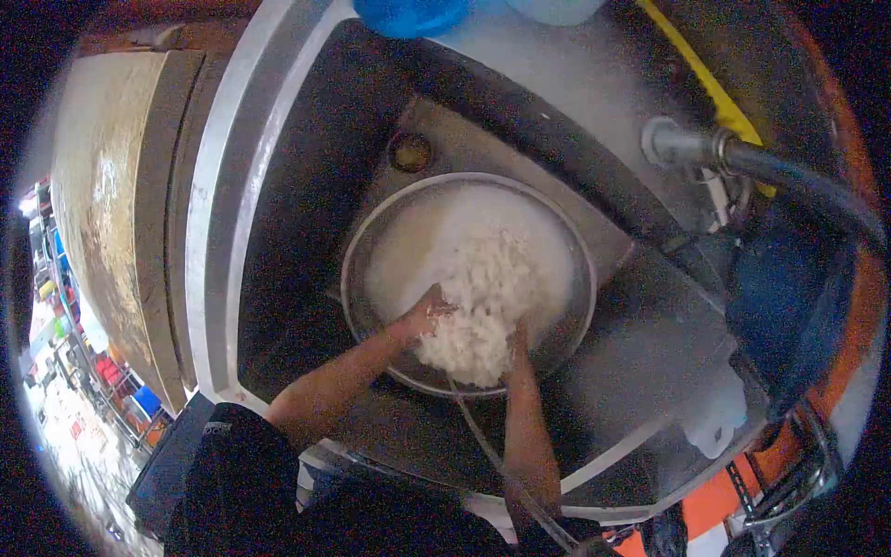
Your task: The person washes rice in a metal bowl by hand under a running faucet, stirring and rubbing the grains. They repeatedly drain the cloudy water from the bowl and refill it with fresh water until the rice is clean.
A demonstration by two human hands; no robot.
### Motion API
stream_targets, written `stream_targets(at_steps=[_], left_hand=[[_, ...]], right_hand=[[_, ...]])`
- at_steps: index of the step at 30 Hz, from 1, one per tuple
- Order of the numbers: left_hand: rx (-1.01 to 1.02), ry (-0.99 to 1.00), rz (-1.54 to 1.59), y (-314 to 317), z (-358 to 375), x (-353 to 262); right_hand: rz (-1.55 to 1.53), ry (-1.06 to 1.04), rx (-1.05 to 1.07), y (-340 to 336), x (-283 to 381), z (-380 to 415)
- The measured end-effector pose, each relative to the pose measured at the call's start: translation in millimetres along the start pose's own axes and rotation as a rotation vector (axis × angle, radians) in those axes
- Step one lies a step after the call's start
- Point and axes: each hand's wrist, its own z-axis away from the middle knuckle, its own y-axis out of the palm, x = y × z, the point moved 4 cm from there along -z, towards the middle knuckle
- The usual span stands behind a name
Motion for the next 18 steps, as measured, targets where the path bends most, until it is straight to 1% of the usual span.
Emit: stream_targets(at_steps=[1,2,3,5,6,8,9,10,11,13,14,15,16,17,18], left_hand=[[0.029,0.114,-0.057,16.6,8.6,-13.7],[0.077,0.17,-0.201,35.1,16.4,-34.4],[0.118,0.234,-0.341,54.1,24.6,-55.9],[0.235,0.254,-0.8,91.1,31.8,-112.9],[0.236,0.31,-1.005,103.2,40.6,-125.6],[0.225,0.422,-1.414,116.9,55.1,-138.5],[0.242,0.426,-1.487,112.3,56.5,-137.5],[0.258,0.428,-1.559,104.5,57.5,-134.0],[0.273,0.429,-1.63,99.2,56.7,-129.8],[-0.293,0.423,-1.652,86.4,48.5,-138.6],[-0.448,0.408,-1.605,71.5,36.4,-140.4],[-0.395,0.353,-1.508,57.4,18.3,-139.0],[-0.332,0.286,-1.396,42.6,0.2,-136.1],[-0.231,0.175,-1.253,31.0,-16.6,-134.0],[-0.148,0.058,-1.1,23.2,-29.9,-133.4]], right_hand=[[-0.005,-0.076,0.001,37.4,19.8,22.6],[-0.01,-0.151,-0.002,63.3,39.1,46.9],[0.101,-0.185,0.046,73.4,53.2,65.5],[0.309,-0.242,0.143,92.1,76.9,95.8],[0.402,-0.27,0.19,101.6,88.0,110.4],[0.56,-0.299,0.285,119.5,105.6,137.1],[0.64,-0.312,0.333,125.9,110.6,147.1],[0.728,-0.38,0.304,126.4,115.4,155.2],[0.565,-0.353,0.225,121.9,117.0,151.9],[0.238,-0.288,0.061,108.0,113.4,138.0],[0.44,-0.441,0.002,90.8,109.5,113.6],[0.642,-0.592,-0.056,66.2,101.7,75.4],[0.701,-0.598,-0.09,59.5,101.9,61.0],[0.76,-0.602,-0.124,53.8,102.4,47.2],[0.677,-0.461,-0.13,55.5,103.9,41.2]])
